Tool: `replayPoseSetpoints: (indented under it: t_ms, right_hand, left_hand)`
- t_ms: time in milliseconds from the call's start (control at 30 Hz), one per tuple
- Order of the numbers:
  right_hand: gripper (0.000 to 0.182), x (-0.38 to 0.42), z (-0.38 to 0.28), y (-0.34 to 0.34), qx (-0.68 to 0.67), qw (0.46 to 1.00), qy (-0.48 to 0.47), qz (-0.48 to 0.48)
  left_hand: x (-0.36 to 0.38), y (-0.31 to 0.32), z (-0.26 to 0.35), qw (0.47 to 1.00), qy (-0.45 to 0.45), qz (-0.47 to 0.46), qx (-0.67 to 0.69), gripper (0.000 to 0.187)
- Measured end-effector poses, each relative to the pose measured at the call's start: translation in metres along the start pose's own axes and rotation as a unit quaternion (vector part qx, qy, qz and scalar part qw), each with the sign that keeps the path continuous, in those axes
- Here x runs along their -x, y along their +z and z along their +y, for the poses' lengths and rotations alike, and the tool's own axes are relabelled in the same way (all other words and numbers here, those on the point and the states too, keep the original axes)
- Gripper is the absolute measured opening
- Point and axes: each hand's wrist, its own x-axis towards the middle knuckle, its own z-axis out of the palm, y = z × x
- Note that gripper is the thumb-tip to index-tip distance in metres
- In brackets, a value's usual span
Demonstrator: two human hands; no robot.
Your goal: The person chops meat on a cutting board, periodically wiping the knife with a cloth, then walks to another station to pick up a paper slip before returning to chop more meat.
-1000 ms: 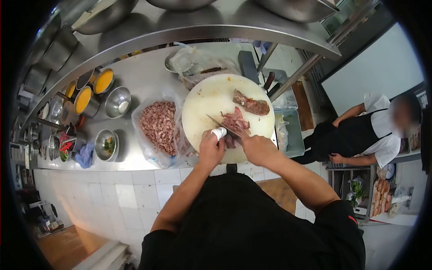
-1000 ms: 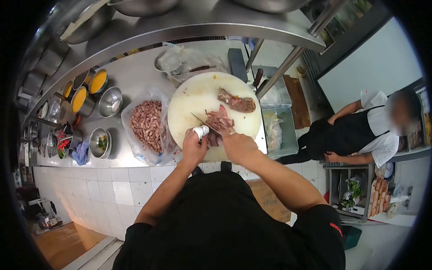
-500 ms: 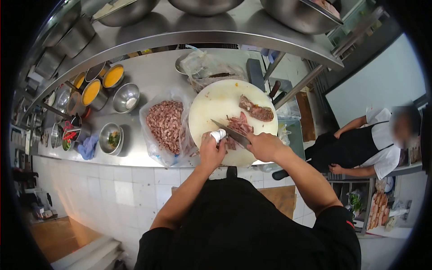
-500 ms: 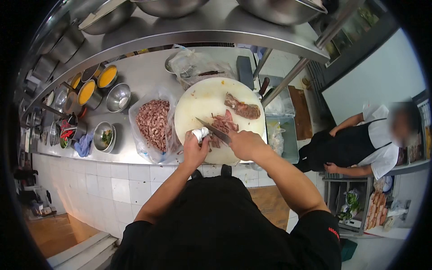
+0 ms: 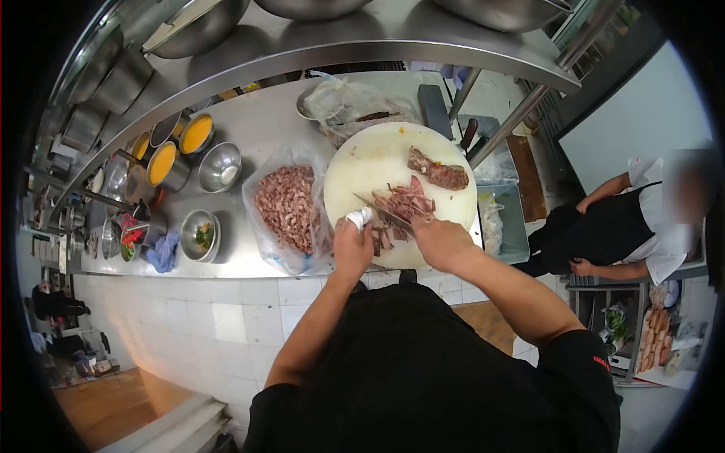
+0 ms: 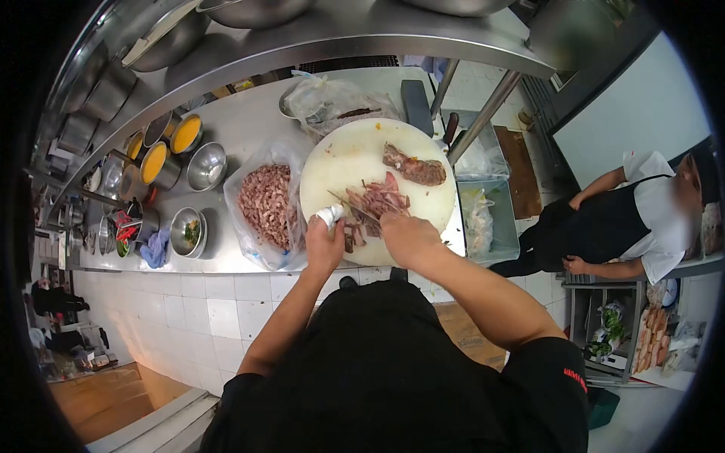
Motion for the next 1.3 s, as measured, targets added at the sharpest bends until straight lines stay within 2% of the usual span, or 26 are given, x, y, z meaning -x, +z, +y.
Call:
replayPoseSetpoints:
  t_ms: [33, 67, 167, 200, 400, 467, 533, 600, 633, 700, 733, 800, 833, 900, 933, 967, 1033, 1100, 1167, 1300]
  right_hand:
    - [0.029, -0.004, 0.006, 0.006, -0.013, 1.0, 0.0, 0.013]
    - [0.03, -0.005, 0.019, -0.014, -0.048, 0.998, -0.046, -0.023]
    - [0.031, 0.012, 0.014, -0.033, -0.034, 0.999, -0.027, -0.031]
    - [0.031, 0.02, 0.006, -0.035, -0.001, 1.0, -0.017, -0.021]
    - [0.029, 0.034, -0.015, -0.046, 0.012, 0.998, -0.047, -0.043]
    - [0.029, 0.016, -0.007, -0.007, -0.012, 0.999, -0.033, -0.028]
    - [0.03, 0.008, 0.004, 0.003, -0.029, 0.999, -0.02, -0.012]
    - [0.031, 0.0, 0.018, -0.012, -0.067, 0.995, -0.071, -0.034]
    - [0.031, 0.004, 0.016, -0.019, -0.064, 0.995, -0.07, -0.029]
    - [0.028, 0.015, 0.001, -0.032, 0.002, 0.999, -0.044, -0.018]
    - [0.027, 0.022, -0.006, -0.038, -0.005, 0.998, -0.065, 0.007]
    - [0.027, 0.021, -0.017, -0.043, 0.004, 0.998, -0.063, -0.005]
    - [0.027, 0.021, -0.02, -0.041, 0.013, 0.998, -0.061, -0.016]
    - [0.027, 0.007, -0.017, -0.01, 0.007, 0.998, -0.059, 0.003]
    - [0.027, 0.0, -0.012, 0.001, 0.005, 0.998, -0.057, 0.031]
    - [0.027, -0.002, -0.008, -0.005, 0.008, 0.998, -0.061, 0.03]
    - [0.026, -0.006, 0.002, -0.029, -0.033, 0.995, -0.081, -0.036]
    - [0.026, 0.01, -0.01, -0.034, -0.02, 0.996, -0.074, -0.044]
    - [0.028, 0.023, -0.02, -0.03, -0.015, 0.999, -0.04, 0.0]
    - [0.027, 0.014, -0.017, -0.009, -0.048, 0.998, -0.04, 0.008]
  left_hand:
    - [-0.002, 0.002, 0.001, 1.0, 0.0, -0.028, 0.004, 0.027]
    - [0.001, 0.003, 0.003, 0.998, 0.002, -0.062, 0.01, 0.028]
    - [-0.001, 0.002, 0.004, 0.997, 0.032, -0.068, 0.009, 0.028]
    - [0.001, 0.001, 0.002, 0.998, 0.022, -0.06, 0.012, 0.026]
    - [0.008, 0.004, -0.004, 0.999, 0.018, -0.044, -0.011, 0.028]
    - [0.009, 0.002, -0.003, 0.999, 0.014, -0.044, -0.011, 0.027]
    - [0.009, 0.003, -0.004, 0.999, 0.012, -0.039, -0.01, 0.027]
    - [0.008, 0.005, -0.007, 0.999, 0.016, -0.032, 0.02, 0.026]
    - [0.005, 0.005, -0.006, 0.999, 0.02, -0.029, 0.023, 0.026]
    - [0.011, 0.001, -0.006, 0.998, -0.024, -0.006, 0.053, 0.028]
    - [0.015, -0.001, -0.008, 0.998, -0.026, -0.007, 0.054, 0.028]
    - [0.02, -0.006, -0.013, 0.996, -0.007, 0.038, 0.083, 0.031]
    - [0.025, -0.008, -0.015, 0.996, -0.012, 0.036, 0.084, 0.031]
    - [0.031, -0.02, -0.01, 0.998, 0.047, 0.004, 0.028, 0.034]
    - [0.037, -0.021, -0.011, 0.998, 0.029, -0.033, 0.037, 0.033]
    - [0.041, -0.021, -0.013, 0.999, 0.027, -0.03, 0.035, 0.033]
    - [0.039, -0.017, -0.013, 0.994, 0.069, -0.08, -0.007, 0.032]
    - [0.035, -0.015, 0.0, 0.997, 0.042, -0.07, 0.002, 0.03]
    - [0.03, -0.01, 0.002, 0.998, 0.019, -0.064, -0.007, 0.029]
    - [0.034, -0.01, 0.006, 0.998, 0.019, -0.06, 0.006, 0.027]
